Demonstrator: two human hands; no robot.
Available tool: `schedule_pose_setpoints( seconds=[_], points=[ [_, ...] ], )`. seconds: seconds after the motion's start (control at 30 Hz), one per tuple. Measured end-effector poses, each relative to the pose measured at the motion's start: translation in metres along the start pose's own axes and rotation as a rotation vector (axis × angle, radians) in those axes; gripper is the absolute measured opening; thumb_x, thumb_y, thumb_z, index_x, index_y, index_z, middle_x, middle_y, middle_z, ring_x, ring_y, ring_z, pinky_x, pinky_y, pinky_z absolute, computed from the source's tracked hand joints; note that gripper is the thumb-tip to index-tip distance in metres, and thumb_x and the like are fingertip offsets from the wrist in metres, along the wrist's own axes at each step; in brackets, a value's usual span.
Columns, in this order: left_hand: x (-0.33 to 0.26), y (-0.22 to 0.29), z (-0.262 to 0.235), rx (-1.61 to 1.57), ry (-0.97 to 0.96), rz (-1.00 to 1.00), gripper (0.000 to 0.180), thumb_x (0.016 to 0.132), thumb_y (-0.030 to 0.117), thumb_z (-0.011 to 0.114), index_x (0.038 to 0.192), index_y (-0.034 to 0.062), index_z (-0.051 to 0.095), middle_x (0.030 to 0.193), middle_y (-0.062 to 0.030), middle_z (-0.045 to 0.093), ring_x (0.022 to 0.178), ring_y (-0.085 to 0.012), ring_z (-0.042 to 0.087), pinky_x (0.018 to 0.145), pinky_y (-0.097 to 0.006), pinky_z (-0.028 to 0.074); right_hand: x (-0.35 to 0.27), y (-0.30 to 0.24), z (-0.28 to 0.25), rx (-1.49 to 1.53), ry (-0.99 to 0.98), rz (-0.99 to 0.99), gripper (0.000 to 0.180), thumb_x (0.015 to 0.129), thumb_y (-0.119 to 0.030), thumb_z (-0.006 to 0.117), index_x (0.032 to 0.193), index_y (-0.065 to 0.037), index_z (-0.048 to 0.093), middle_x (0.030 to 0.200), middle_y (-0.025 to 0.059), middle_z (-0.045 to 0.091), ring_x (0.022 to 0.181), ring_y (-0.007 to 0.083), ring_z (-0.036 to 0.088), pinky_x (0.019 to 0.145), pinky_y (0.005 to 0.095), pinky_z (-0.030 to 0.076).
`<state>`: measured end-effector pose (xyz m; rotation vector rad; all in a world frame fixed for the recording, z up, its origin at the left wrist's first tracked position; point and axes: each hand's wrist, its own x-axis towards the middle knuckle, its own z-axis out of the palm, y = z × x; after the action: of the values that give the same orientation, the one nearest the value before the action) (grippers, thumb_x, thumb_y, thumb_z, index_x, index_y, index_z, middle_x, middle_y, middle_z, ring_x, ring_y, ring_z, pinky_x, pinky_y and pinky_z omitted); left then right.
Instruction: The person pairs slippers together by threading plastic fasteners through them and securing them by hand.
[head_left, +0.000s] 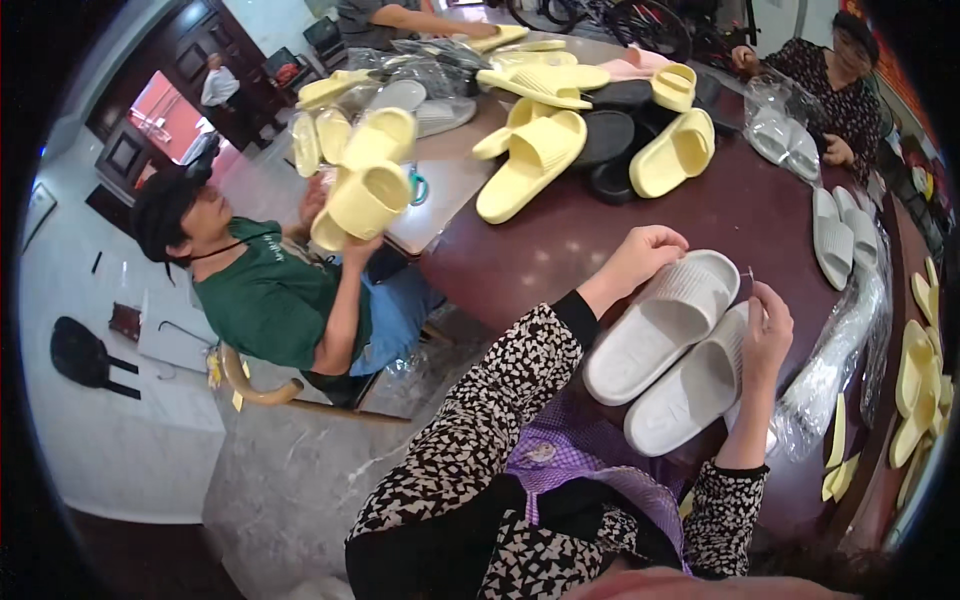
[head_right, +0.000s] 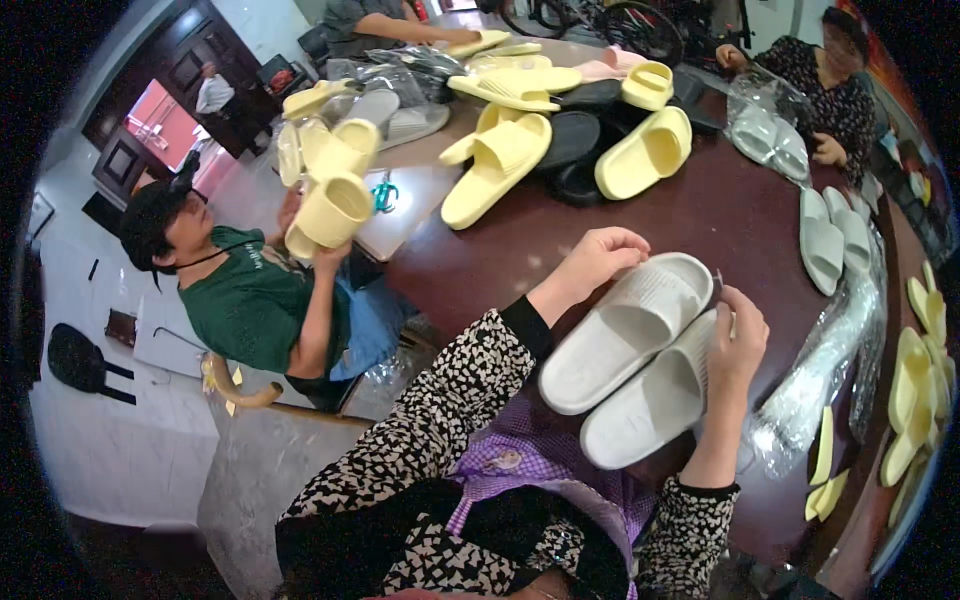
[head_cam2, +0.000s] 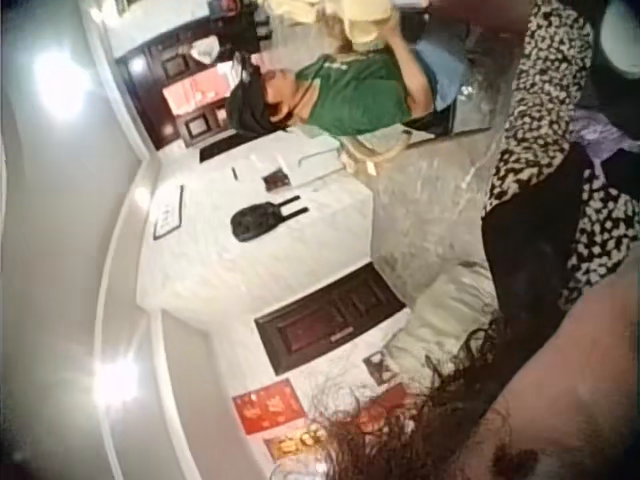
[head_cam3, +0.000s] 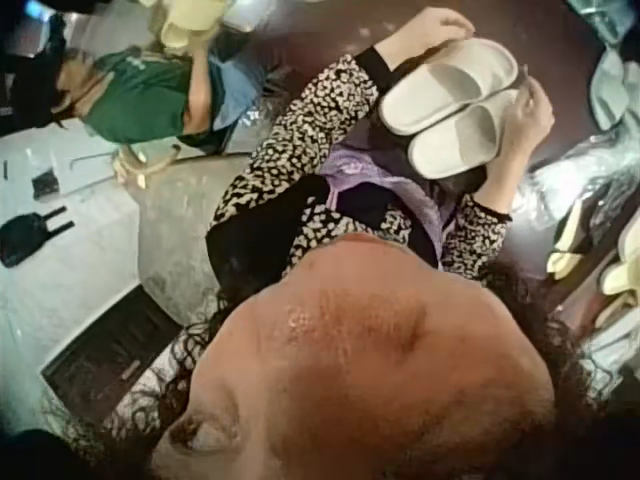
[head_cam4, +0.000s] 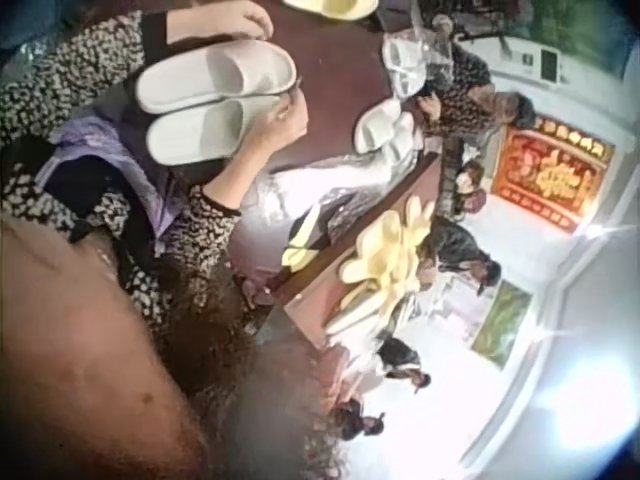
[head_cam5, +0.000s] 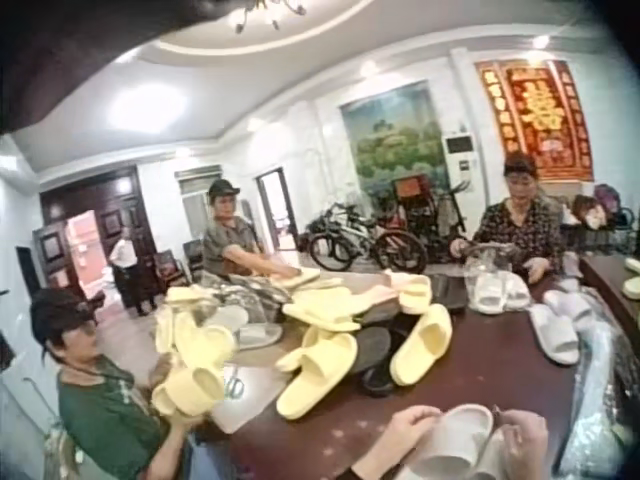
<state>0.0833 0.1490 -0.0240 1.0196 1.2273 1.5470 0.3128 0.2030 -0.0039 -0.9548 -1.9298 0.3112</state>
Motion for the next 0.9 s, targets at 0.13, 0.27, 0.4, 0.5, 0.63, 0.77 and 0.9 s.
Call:
schedule_pose_setpoints(
  seconds=[0.13,0.27,0.4,0.5,0.63,0.77,0.9],
  points=[
    [0.003,-0.028,-0.024,0.005,0.134,-0.006,0.015,0.085,0.008,0.058,0.097,0.0012,0.064,0.085,-0.0022,0.065,0.071,-0.006,0.057,0.063,-0.021,0.046,-0.004,-0.015,-0.016,0.161,0.007,-0.028,0.014,0.085,-0.005,0.059,0.096,0.001,0.064,0.087,0.01,0.067,0.079,0.0184,0.062,0.072,0.0269,0.047],
    [0.003,-0.029,-0.019,0.048,0.16,-0.078,0.015,0.086,0.01,0.057,0.096,0.0011,0.064,0.083,-0.0028,0.064,0.068,-0.0071,0.057,0.061,-0.021,0.046,-0.04,-0.034,-0.044,0.168,-0.356,0.153,0.015,0.085,-0.002,0.058,0.098,0.003,0.063,0.094,0.0132,0.066,0.08,0.0164,0.062,0.072,0.0257,0.047],
    [0.007,-0.034,-0.014,0.169,0.038,0.047,0.016,0.087,0.012,0.057,0.095,0.0009,0.064,0.081,-0.002,0.063,0.066,-0.0074,0.056,0.058,-0.021,0.046,-0.052,-0.039,-0.042,0.093,-0.488,0.083,0.02,0.084,-0.006,0.061,0.1,0.004,0.061,0.095,0.0175,0.063,0.087,0.0266,0.061,0.075,0.0338,0.046],
    [0.002,-0.034,-0.011,0.137,0.035,-0.003,0.016,0.087,0.013,0.057,0.095,0.0004,0.064,0.081,-0.0016,0.063,0.066,-0.0071,0.055,0.057,-0.021,0.045,-0.048,-0.037,-0.037,-0.158,-0.423,-0.171,0.024,0.083,-0.011,0.063,0.1,0.005,0.059,0.091,0.0192,0.062,0.087,0.0346,0.059,0.075,0.0403,0.046],
    [0.005,-0.039,-0.011,0.156,0.019,0.019,0.017,0.087,0.013,0.058,0.095,-0.0001,0.064,0.081,-0.0013,0.063,0.066,-0.0069,0.055,0.055,-0.022,0.045,-0.047,-0.019,-0.025,-0.274,-0.468,0.027,0.031,0.081,-0.02,0.066,0.096,0.006,0.056,0.089,0.022,0.059,0.086,0.0429,0.054,0.075,0.0469,0.042],
    [-0.004,-0.037,-0.007,0.13,-0.035,-0.054,0.018,0.087,0.014,0.059,0.097,-0.0001,0.064,0.082,-0.0014,0.063,0.064,-0.0071,0.056,0.054,-0.022,0.045,-0.03,-0.027,-0.008,-0.174,-0.482,0.261,0.036,0.08,-0.026,0.067,0.088,0.006,0.054,0.089,0.0267,0.058,0.085,0.0441,0.053,0.075,0.0481,0.041],
    [-0.007,-0.016,-0.009,0.195,-0.097,-0.061,0.02,0.087,0.016,0.06,0.099,0.0,0.064,0.082,-0.0016,0.063,0.063,-0.0075,0.056,0.054,-0.022,0.045,-0.026,-0.015,0.008,-0.264,-0.389,0.252,0.036,0.078,-0.027,0.068,0.081,0.006,0.054,0.082,0.0249,0.058,0.078,0.0416,0.054,0.071,0.0472,0.042]
  ],
)
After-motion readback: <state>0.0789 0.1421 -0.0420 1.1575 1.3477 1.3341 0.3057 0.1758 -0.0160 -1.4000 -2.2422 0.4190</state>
